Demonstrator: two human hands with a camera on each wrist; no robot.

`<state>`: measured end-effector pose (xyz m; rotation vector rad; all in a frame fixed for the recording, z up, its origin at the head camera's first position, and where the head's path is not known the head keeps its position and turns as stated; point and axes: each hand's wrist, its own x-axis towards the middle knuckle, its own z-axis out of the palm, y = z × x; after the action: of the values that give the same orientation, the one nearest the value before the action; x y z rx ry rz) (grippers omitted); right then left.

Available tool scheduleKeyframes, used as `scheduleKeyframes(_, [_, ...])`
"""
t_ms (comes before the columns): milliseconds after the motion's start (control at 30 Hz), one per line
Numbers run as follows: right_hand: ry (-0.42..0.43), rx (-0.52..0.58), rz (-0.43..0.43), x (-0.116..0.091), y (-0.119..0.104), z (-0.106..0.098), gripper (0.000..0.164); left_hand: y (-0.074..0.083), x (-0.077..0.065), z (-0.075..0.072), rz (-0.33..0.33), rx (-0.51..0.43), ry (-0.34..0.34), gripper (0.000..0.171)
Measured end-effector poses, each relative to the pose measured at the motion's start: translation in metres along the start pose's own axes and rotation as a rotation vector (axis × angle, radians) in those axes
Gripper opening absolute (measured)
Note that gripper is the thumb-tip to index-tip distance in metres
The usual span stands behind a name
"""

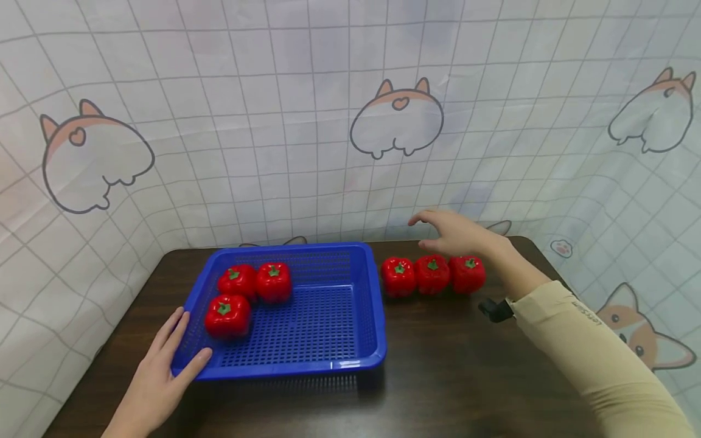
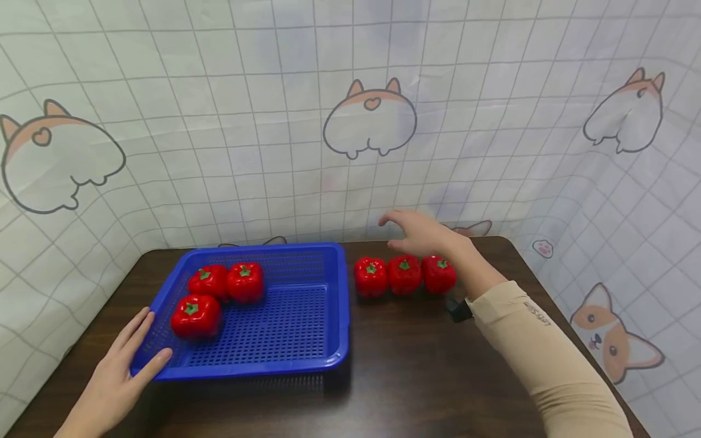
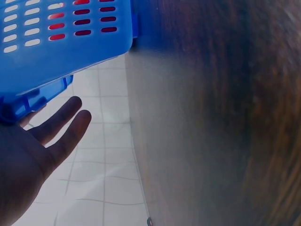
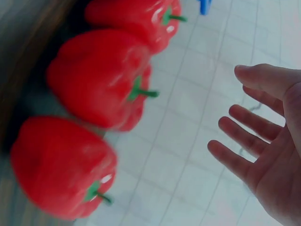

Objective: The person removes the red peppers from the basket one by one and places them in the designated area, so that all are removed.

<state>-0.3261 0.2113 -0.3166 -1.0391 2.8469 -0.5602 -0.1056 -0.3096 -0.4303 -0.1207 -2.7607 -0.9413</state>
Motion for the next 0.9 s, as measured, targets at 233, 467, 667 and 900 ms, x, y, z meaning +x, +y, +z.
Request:
scheduleKeyframes(233, [-0.011, -0.034, -0.019, 0.031, -0.03, 0.0, 0.043, 0.001, 0.001, -0.002, -0.008, 0.003, -0.004, 0.081])
scheduleKeyframes(467, [-0.038, -0.027, -0.09, 0.061, -0.059, 0.004, 0.043, 0.001, 0.002, -0.001, -0.006, 0.001, -0.001, 0.081])
scheduleKeyframes(667, [-0.055, -0.035, -0.125, 0.088, -0.082, 0.01, 0.046, 0.001, 0.003, -0.002, 0.004, -0.004, 0.002, 0.08])
scheduleKeyframes(900, [-0.104, -0.058, -0.158, 0.114, -0.109, 0.03, 0.047, 0.0, 0.002, -0.002, 0.002, -0.005, -0.002, 0.08])
